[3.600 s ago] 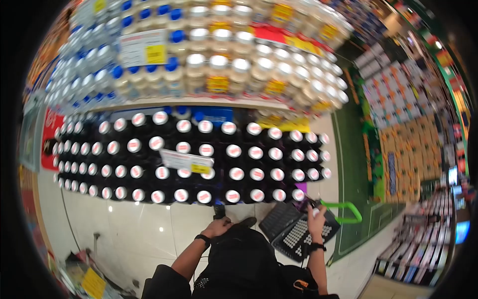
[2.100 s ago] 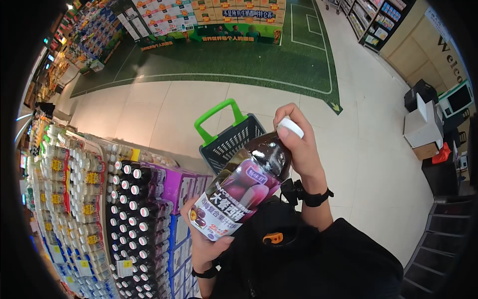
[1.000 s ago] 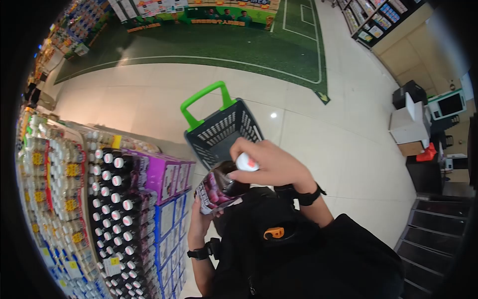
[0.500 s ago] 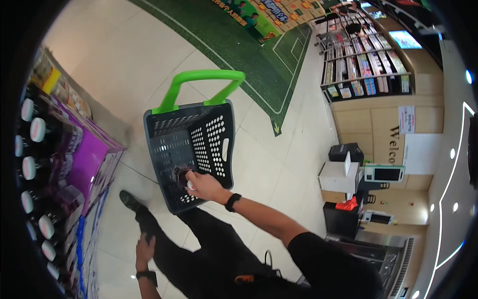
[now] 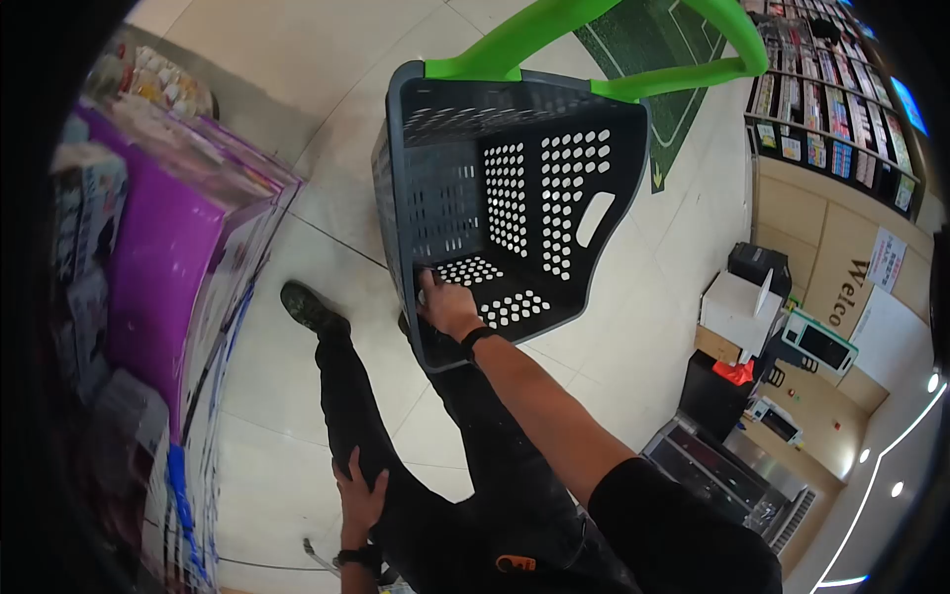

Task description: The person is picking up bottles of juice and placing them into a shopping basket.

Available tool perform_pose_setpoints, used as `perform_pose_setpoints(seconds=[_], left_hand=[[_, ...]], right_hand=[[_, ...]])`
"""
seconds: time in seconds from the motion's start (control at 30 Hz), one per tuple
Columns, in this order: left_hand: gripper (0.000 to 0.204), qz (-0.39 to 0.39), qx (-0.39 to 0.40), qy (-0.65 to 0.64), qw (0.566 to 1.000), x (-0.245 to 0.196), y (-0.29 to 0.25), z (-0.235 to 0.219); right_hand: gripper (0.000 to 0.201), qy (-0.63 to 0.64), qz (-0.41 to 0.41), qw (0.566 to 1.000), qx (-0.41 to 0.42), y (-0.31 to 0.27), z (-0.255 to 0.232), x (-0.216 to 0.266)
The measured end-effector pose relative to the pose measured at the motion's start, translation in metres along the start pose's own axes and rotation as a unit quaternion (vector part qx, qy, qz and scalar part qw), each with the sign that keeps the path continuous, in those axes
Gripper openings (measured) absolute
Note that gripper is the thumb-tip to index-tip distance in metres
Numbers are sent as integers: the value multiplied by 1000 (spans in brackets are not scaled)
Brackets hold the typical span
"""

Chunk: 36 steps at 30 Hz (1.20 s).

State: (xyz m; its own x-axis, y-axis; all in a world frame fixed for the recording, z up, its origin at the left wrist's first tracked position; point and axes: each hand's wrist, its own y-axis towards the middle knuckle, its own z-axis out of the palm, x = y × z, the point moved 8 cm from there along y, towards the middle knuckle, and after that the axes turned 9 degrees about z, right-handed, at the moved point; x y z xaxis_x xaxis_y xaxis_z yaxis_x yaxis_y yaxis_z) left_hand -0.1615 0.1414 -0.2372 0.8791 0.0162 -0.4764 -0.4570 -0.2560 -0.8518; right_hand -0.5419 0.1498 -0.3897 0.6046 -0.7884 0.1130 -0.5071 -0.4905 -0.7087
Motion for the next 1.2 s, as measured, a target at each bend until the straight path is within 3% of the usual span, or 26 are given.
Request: perform_pose_setpoints(seconds=[0.1, 0.13, 0.23, 0.3, 0.4, 0.53, 0.63, 0.7, 0.8, 0.83, 0.9, 1.03, 1.13, 1.2], left_hand=[[83, -32, 21, 22, 999, -4, 5, -8], [83, -36, 22, 30, 999, -1, 5, -9], [85, -35, 19, 33, 999, 5, 2, -15], [86, -14, 17, 26, 999, -1, 3, -14], [86, -45, 14, 38, 998, -7, 10, -10], [86, -44, 11, 45, 998, -17, 16, -5], [87, -36, -7, 48, 998, -22, 21, 0], [87, -41, -17, 61, 997, -26, 20, -2], [88, -26, -23, 77, 996, -27, 11, -1], [88, -28, -30, 82, 996, -28, 12, 0], [88, -50, -23, 85, 995, -28, 15, 4], [87, -66, -23, 89, 994, -30, 14, 6], [87, -65, -33, 96, 993, -30, 13, 5], [86, -66, -28, 93, 993, -31, 14, 3]], right_hand=[[52, -14, -9, 1000, 25, 29, 32, -2], [47, -24, -11, 1000, -11, 38, 40, -1], [31, -60, -16, 998, 24, 60, 70, -3], [32, -58, -40, 997, -18, 66, 77, -4], [35, -35, -113, 989, -93, 71, 73, -8], [34, 25, -147, 989, -23, 80, 59, -26], [32, -49, -150, 986, -49, 76, 66, -19], [35, -25, -170, 983, -61, 68, 72, -12], [41, -70, -76, 990, 92, 62, 80, 3], [41, -64, -82, 991, 88, 60, 81, 9], [35, -91, -96, 991, -13, 55, 72, 13], [27, -55, -70, 996, 17, 64, 89, 0], [24, -60, -100, 992, 39, 64, 88, 1], [23, -93, -115, 989, -8, 71, 98, 2]])
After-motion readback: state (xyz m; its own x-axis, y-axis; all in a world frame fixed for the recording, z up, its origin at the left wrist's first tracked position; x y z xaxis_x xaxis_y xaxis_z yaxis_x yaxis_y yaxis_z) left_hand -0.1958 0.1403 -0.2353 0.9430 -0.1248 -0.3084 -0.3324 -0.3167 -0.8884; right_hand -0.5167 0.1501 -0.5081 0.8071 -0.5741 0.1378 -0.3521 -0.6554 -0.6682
